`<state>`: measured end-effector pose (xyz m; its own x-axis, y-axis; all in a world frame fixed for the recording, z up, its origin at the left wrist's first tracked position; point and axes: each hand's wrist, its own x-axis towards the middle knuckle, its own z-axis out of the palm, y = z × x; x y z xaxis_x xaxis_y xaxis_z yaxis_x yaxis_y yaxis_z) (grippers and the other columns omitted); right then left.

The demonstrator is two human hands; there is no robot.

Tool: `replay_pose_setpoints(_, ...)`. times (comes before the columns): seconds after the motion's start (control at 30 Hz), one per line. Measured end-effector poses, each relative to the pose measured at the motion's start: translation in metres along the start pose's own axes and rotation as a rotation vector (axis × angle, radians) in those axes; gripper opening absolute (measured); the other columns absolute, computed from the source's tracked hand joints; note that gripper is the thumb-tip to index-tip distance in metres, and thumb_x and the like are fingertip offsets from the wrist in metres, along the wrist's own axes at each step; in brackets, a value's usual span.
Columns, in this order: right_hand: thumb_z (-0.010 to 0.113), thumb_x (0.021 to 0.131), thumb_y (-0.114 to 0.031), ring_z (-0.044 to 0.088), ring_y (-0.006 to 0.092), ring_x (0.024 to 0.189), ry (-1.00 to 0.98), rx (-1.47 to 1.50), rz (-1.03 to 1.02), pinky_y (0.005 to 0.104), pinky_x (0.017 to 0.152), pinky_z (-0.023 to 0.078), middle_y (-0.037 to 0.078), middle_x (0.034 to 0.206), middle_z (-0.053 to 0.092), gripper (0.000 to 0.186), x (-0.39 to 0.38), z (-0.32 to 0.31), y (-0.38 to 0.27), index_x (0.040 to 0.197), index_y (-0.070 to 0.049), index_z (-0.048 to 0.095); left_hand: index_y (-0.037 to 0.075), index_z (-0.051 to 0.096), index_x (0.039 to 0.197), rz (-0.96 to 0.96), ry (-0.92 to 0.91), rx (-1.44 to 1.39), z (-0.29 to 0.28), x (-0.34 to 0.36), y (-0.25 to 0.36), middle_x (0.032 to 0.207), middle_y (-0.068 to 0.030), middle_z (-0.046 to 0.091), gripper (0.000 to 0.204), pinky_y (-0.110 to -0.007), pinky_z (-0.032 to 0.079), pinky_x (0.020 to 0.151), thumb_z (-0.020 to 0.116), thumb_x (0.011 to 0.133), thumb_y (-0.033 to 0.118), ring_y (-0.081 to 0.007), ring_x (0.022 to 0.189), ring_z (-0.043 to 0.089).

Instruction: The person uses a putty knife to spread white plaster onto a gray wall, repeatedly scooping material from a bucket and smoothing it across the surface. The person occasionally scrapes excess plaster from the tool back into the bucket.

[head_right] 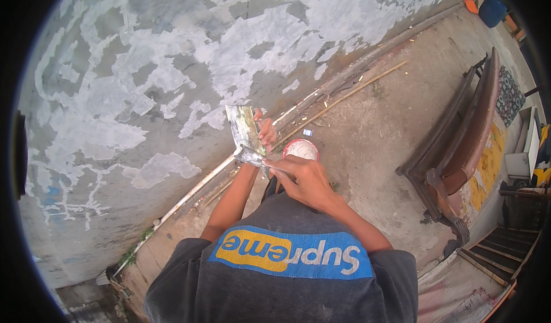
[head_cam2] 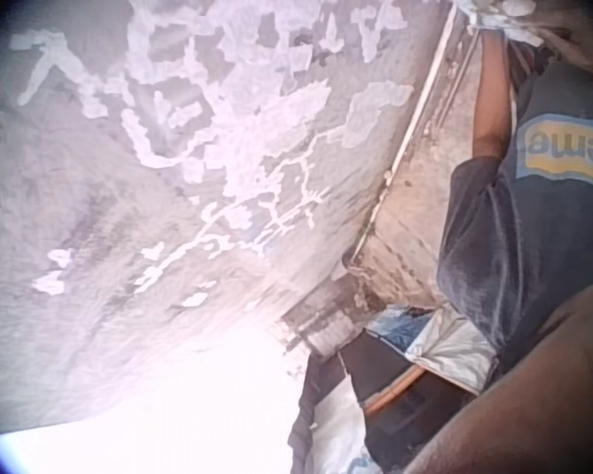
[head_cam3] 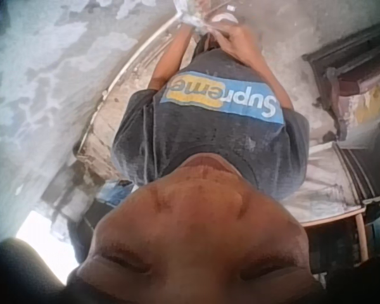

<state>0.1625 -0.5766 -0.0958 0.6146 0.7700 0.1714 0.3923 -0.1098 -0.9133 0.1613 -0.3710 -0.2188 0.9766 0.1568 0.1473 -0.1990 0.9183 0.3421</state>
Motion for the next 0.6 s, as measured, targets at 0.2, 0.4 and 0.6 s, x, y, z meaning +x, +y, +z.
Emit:
replay_pose_setpoints(0.2,0.066,0.085,0.001,0.059,0.0153,0.061,0.031,0.049,-0.042,0.0286,0.054,0.045,0.015,0.079,0.066,0.028,0.005,0.011,0.002,0.112,-0.004,0.069,0.017,0.044,0.095,-0.01,-0.035,0.059,-0.007,0.0,0.015,0.055,-0.0015,0.04,0.025,-0.025,0.032,0.038,0.037,0.102,0.041,-0.0135,0.039,0.04)
replay_pose_setpoints(0.4,0.064,0.086,0.002,0.056,0.008,0.066,0.067,0.188,0.042,0.0274,0.056,0.045,0.013,0.084,0.069,0.026,0.017,0.013,-0.003,0.111,-0.002,0.069,0.015,0.041,0.094,-0.021,-0.011,0.087,0.003,-0.006,0.011,0.054,-0.0038,0.039,0.03,-0.027,0.038,0.039,0.038,0.1,0.045,-0.0163,0.039,0.041)
replay_pose_setpoints(0.6,0.066,0.085,-0.004,0.064,0.0188,0.064,0.257,0.187,-0.051,0.0306,0.061,0.05,0.016,0.085,0.071,0.021,0.025,0.01,0.015,0.106,-0.002,0.071,0.014,0.039,0.095,0.037,-0.095,-0.029,0.015,-0.011,-0.002,0.056,-0.0012,0.039,0.031,-0.024,0.033,0.042,0.047,0.098,0.044,-0.0112,0.044,0.041)
